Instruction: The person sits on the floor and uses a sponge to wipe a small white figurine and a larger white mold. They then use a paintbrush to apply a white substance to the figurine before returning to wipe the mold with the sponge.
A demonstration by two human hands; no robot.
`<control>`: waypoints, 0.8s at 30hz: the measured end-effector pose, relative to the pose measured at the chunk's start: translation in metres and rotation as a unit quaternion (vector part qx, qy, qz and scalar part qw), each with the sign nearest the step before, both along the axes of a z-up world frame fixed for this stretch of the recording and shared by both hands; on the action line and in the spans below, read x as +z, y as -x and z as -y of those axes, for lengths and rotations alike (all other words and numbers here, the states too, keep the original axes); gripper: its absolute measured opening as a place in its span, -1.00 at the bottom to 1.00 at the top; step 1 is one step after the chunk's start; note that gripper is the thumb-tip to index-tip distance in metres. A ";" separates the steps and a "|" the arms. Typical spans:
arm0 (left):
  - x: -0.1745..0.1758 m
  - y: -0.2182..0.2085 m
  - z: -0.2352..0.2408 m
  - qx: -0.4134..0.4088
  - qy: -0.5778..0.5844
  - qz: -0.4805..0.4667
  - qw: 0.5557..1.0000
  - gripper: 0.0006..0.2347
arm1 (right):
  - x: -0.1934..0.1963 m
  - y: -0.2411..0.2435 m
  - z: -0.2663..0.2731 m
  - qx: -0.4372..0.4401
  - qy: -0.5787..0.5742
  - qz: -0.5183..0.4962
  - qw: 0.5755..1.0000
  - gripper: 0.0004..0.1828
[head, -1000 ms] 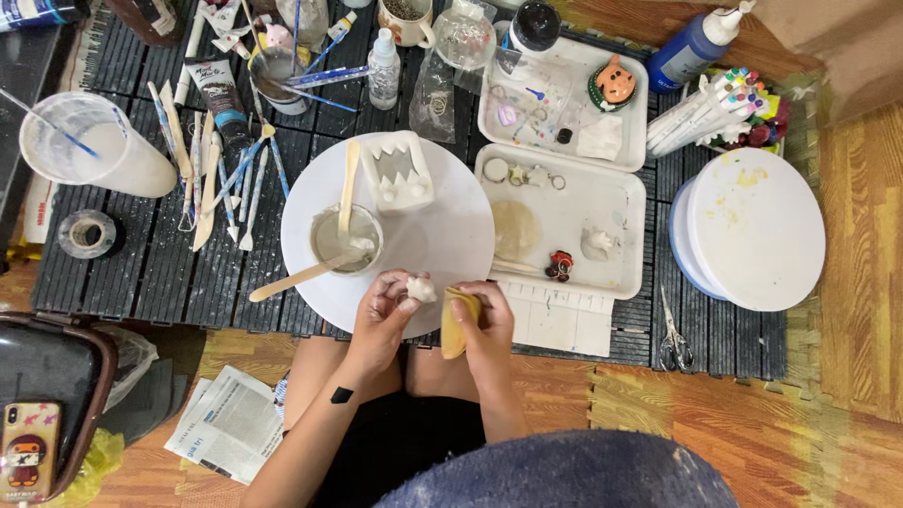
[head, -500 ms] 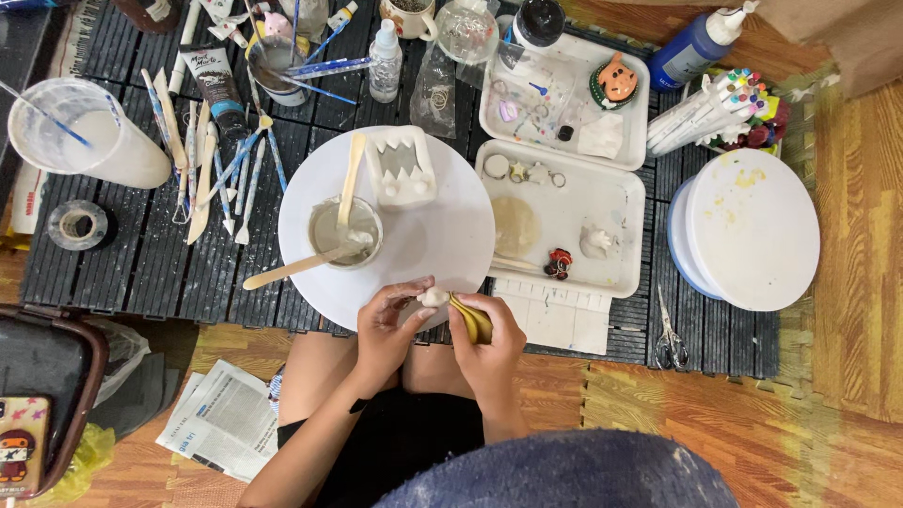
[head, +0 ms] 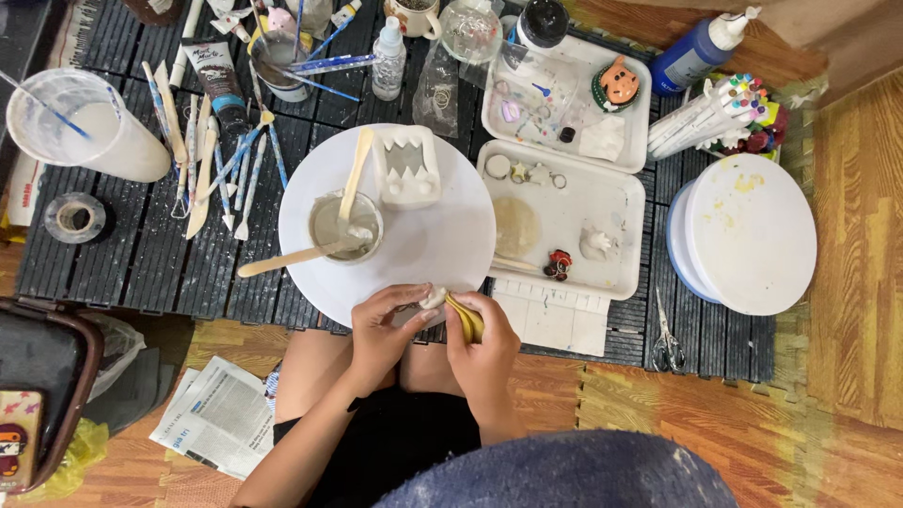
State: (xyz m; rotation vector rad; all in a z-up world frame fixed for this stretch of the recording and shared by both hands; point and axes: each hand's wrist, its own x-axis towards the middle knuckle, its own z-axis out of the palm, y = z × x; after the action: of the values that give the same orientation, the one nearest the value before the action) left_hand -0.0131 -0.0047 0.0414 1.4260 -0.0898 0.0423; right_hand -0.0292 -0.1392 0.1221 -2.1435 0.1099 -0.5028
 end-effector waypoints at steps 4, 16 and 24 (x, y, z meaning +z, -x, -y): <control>0.003 -0.001 -0.004 0.002 -0.101 0.032 0.994 -0.72 | 0.000 -0.002 0.008 0.029 -0.031 -0.039 0.998 -0.80; -0.024 -0.003 -0.011 -0.071 0.136 -0.045 0.987 -0.75 | -0.065 0.001 0.064 -0.013 -0.541 -0.051 0.840 -0.75; -0.033 -0.004 -0.016 -0.071 0.204 -0.050 0.975 -0.75 | -0.080 -0.001 0.063 0.071 -0.693 -0.171 0.696 -0.50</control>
State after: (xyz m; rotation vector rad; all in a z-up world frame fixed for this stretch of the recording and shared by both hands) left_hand -0.0093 0.0116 0.0080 1.0067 -0.0942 -0.1226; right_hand -0.0283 -0.2019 0.0419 -0.6753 0.3852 0.1426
